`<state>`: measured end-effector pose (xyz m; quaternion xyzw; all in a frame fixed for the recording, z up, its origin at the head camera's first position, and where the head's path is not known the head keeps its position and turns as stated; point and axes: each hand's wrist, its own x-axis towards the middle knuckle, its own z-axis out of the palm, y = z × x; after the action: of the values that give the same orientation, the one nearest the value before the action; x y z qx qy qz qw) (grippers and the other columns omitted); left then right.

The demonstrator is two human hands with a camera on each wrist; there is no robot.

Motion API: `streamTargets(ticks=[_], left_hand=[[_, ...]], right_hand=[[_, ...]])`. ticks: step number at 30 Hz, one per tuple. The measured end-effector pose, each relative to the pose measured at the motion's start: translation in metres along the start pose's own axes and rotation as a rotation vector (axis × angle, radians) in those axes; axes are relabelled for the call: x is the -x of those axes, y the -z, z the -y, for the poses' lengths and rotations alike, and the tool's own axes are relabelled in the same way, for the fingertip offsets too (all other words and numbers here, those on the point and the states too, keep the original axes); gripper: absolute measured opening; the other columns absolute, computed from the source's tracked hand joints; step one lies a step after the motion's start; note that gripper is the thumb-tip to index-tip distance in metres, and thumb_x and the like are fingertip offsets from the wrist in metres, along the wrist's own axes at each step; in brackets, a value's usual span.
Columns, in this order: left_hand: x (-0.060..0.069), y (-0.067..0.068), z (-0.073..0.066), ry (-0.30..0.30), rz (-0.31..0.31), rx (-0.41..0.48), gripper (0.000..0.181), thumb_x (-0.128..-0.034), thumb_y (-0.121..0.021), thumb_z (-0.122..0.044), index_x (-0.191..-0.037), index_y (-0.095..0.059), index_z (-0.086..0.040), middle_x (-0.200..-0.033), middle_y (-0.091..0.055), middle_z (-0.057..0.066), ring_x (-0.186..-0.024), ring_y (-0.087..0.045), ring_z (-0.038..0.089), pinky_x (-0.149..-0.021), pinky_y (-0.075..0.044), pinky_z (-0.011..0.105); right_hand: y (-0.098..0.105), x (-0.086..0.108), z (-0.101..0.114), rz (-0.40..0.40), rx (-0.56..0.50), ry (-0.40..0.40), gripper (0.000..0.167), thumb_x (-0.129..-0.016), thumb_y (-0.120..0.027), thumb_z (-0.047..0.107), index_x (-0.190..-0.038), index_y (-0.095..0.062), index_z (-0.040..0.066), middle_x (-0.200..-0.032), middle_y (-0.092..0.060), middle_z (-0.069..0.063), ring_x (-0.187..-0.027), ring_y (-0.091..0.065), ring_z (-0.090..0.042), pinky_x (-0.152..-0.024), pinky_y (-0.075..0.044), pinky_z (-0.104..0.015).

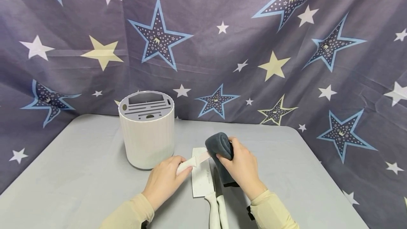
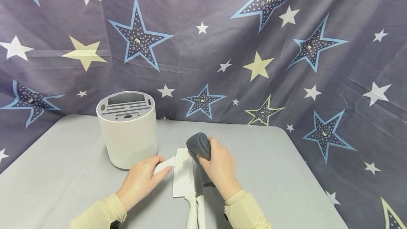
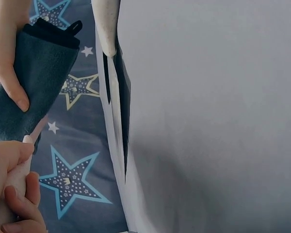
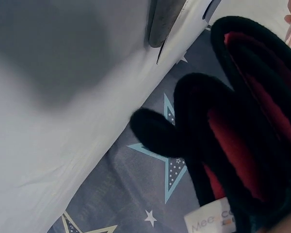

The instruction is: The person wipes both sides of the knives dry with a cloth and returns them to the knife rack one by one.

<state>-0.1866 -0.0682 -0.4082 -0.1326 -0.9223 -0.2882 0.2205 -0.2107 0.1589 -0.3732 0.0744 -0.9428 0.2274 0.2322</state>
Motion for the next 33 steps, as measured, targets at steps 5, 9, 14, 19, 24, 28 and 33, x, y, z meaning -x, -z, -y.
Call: streamTargets(ticks=[5,9,14,19,24,28,33], left_hand=[[0.0004,-0.0003,-0.0003,0.005,0.002,-0.002,0.019,-0.0838,-0.076,-0.032,-0.091,-0.070,-0.016,-0.077,-0.064,-0.007,-0.063,-0.057,0.013,-0.055,-0.044,0.029],[0.0004,-0.0005,-0.0008,-0.003,-0.007,-0.005,0.019,-0.0833,-0.077,-0.031,-0.092,-0.070,-0.015,-0.077,-0.064,-0.006,-0.062,-0.057,0.013,-0.054,-0.043,0.029],[0.0005,-0.0012,-0.0008,-0.011,-0.019,-0.005,0.019,-0.0829,-0.077,-0.031,-0.091,-0.069,-0.016,-0.077,-0.064,-0.006,-0.062,-0.058,0.013,-0.054,-0.044,0.030],[0.0007,-0.0026,-0.0007,-0.028,-0.034,-0.014,0.019,-0.0822,-0.078,-0.031,-0.089,-0.069,-0.016,-0.076,-0.065,-0.006,-0.062,-0.058,0.014,-0.054,-0.044,0.029],[0.0001,-0.0035,-0.0004,-0.042,-0.049,-0.015,0.018,-0.0820,-0.078,-0.030,-0.088,-0.069,-0.016,-0.074,-0.063,-0.007,-0.060,-0.056,0.012,-0.053,-0.043,0.028],[0.0000,-0.0041,0.0000,-0.047,-0.053,-0.015,0.018,-0.0822,-0.078,-0.031,-0.088,-0.069,-0.016,-0.073,-0.062,-0.008,-0.059,-0.055,0.012,-0.053,-0.043,0.028],[0.0009,-0.0043,0.0004,-0.048,-0.059,-0.021,0.019,-0.0819,-0.078,-0.031,-0.088,-0.069,-0.016,-0.074,-0.063,-0.007,-0.060,-0.056,0.013,-0.053,-0.044,0.029]], right_hand=[[-0.0001,0.0010,0.0012,0.019,0.000,-0.009,0.054,-0.079,-0.083,0.036,-0.124,-0.060,0.015,-0.103,-0.074,-0.009,-0.079,-0.069,-0.026,-0.061,-0.051,-0.045],[0.0013,0.0017,0.0031,0.025,0.001,-0.010,0.055,-0.079,-0.083,0.037,-0.124,-0.060,0.015,-0.103,-0.074,-0.009,-0.080,-0.069,-0.026,-0.061,-0.051,-0.045],[0.0016,0.0022,0.0045,0.019,0.003,0.002,0.054,-0.078,-0.083,0.037,-0.123,-0.061,0.015,-0.102,-0.074,-0.009,-0.079,-0.069,-0.026,-0.060,-0.051,-0.045],[0.0008,0.0033,0.0050,0.019,-0.003,0.011,0.054,-0.078,-0.084,0.035,-0.122,-0.061,0.015,-0.101,-0.074,-0.009,-0.079,-0.069,-0.026,-0.061,-0.051,-0.045],[0.0007,0.0042,0.0068,0.017,-0.003,0.012,0.053,-0.078,-0.084,0.035,-0.122,-0.061,0.016,-0.100,-0.074,-0.008,-0.079,-0.069,-0.026,-0.060,-0.051,-0.044],[-0.0004,0.0046,0.0080,0.016,0.001,0.034,0.053,-0.078,-0.083,0.034,-0.122,-0.061,0.014,-0.101,-0.074,-0.009,-0.079,-0.069,-0.026,-0.061,-0.051,-0.044],[-0.0021,0.0062,0.0097,0.014,0.007,0.063,0.052,-0.078,-0.084,0.032,-0.121,-0.061,0.012,-0.099,-0.074,-0.009,-0.078,-0.069,-0.025,-0.061,-0.051,-0.043]])
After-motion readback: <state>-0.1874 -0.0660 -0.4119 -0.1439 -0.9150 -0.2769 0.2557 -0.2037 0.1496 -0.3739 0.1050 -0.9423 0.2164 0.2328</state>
